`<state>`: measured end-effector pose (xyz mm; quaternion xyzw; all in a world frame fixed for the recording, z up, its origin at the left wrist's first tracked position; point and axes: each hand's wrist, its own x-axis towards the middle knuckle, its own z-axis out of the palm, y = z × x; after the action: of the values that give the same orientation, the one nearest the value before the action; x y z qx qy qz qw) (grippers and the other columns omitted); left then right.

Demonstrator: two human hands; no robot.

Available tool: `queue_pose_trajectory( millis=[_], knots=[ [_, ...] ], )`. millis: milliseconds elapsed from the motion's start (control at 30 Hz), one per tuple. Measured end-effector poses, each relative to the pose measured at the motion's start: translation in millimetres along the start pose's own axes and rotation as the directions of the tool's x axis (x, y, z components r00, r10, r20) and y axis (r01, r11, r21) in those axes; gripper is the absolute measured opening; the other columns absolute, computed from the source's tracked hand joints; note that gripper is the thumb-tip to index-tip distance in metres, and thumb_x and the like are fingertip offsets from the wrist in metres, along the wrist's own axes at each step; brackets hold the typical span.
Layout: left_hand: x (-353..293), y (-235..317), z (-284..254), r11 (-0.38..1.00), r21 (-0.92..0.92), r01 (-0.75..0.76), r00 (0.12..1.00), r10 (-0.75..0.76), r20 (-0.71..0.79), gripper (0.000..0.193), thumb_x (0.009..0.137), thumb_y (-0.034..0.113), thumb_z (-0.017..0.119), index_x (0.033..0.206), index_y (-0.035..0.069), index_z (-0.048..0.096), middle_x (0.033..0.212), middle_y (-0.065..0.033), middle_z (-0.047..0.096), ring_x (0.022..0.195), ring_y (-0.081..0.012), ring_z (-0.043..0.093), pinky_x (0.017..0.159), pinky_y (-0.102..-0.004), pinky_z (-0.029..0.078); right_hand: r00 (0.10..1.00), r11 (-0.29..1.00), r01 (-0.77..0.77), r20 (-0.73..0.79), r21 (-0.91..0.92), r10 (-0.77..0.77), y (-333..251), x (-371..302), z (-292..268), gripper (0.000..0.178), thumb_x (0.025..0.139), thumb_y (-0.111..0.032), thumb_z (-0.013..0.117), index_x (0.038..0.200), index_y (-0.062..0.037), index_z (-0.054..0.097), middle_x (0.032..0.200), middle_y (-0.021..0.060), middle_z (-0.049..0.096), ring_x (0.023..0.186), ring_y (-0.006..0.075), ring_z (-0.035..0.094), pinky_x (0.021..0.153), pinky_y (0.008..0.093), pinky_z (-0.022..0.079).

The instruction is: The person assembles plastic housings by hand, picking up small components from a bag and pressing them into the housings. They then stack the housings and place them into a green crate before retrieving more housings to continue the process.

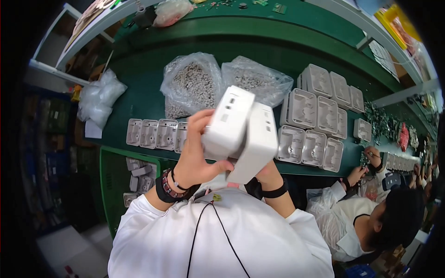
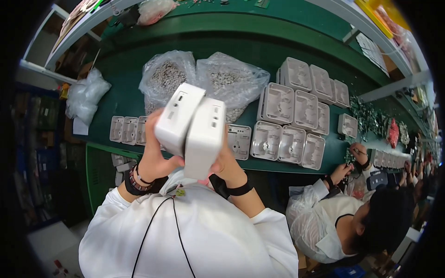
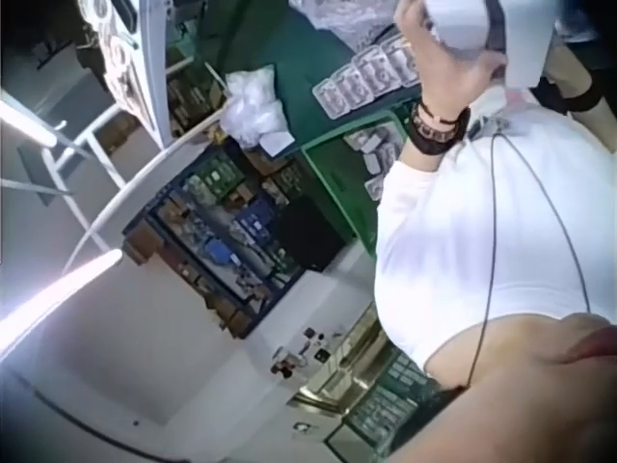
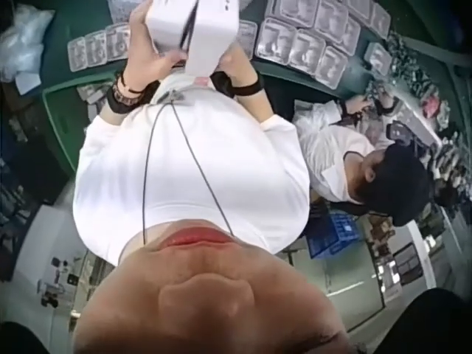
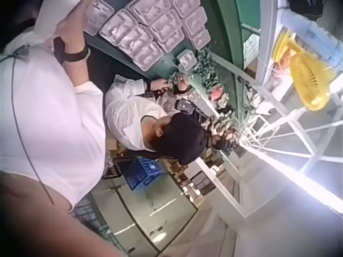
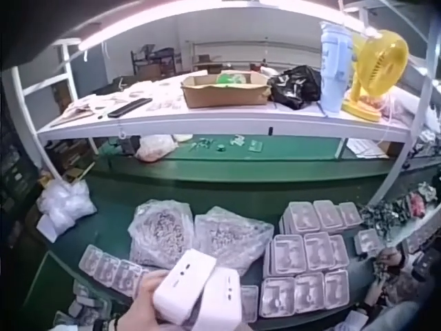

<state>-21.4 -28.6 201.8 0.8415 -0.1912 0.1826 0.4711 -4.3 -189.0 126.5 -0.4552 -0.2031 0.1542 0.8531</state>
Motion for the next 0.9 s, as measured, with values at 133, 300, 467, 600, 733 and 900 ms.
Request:
queue_pose_trajectory(
  millis=[133,300,467,600,733,900],
  knots=[
    [-30,-38,-1,0.764,-0.415,0.494,0.829,-0.557,-0.04,0.078,0.065,0.037,0.074,0.12,0.002,0.031,0.111,-0.0147,0.044,0.102,-0.0234,0.047,0.084,-0.0334,0.04,0.966,0.836,-0.064,-0.245,-0.545,-0.085,38,15,2,0.108,0.063,-0.069,0.056,0.135,-0.0001,0.014,0.133,0.018,0.022,0.124,0.0295,0.025,0.1,0.0397,0.025],
    [-54,-67,-24,0.658,-0.366,0.659,0.677,-0.73,-0.094,0.08,0.063,0.03,0.077,0.121,0.002,0.03,0.112,-0.0118,0.044,0.101,-0.0203,0.048,0.084,-0.0303,0.041,0.979,0.91,-0.181,-0.157,-0.372,0.13,73,39,25,0.106,0.065,-0.052,0.066,0.137,-0.0014,0.006,0.135,0.0185,0.019,0.125,0.0306,0.021,0.1,0.0385,0.024],
    [-77,-103,-70,0.787,-0.235,0.57,0.729,-0.617,-0.297,0.081,0.063,0.027,0.077,0.122,0.002,0.029,0.112,-0.0114,0.044,0.102,-0.0209,0.046,0.087,-0.033,0.039,0.976,0.832,-0.098,0.11,-0.545,0.187,74,92,82,0.103,0.064,-0.031,0.073,0.137,-0.0028,0.006,0.133,0.0174,0.025,0.124,0.0276,0.026,0.1,0.0374,0.024],
    [-86,-133,-135,0.771,-0.339,0.539,0.615,-0.636,-0.466,0.068,0.07,0.018,0.069,0.123,0.002,0.029,0.115,-0.0114,0.042,0.101,-0.021,0.046,0.091,-0.0322,0.034,0.958,0.914,-0.157,0.168,-0.375,0.234,102,133,127,0.093,0.064,-0.022,0.071,0.135,-0.0039,0.014,0.129,0.0133,0.032,0.12,0.0218,0.032,0.098,0.0349,0.028],
    [-103,-231,-206,0.704,-0.485,0.518,0.471,-0.709,-0.525,0.048,0.083,0.018,0.054,0.123,0.002,0.033,0.111,-0.0101,0.048,0.102,-0.0201,0.047,0.088,-0.0321,0.036,0.932,0.926,-0.361,-0.04,-0.113,0.359,173,200,158,0.065,0.073,-0.018,0.061,0.126,-0.0001,0.028,0.119,0.013,0.042,0.11,0.0201,0.041,0.092,0.0312,0.034],
    [-103,-383,-293,0.607,0.244,0.756,0.611,-0.523,-0.594,0.046,0.083,0.031,0.054,0.114,-0.001,0.045,0.107,-0.0189,0.053,0.098,-0.029,0.051,0.085,-0.0348,0.038,0.797,0.794,-0.575,-0.36,-0.199,0.486,310,255,161,0.045,0.079,-0.02,0.051,0.114,0.0039,0.038,0.098,0.0162,0.052,0.093,0.0254,0.05,0.083,0.0318,0.039]
  ],
)
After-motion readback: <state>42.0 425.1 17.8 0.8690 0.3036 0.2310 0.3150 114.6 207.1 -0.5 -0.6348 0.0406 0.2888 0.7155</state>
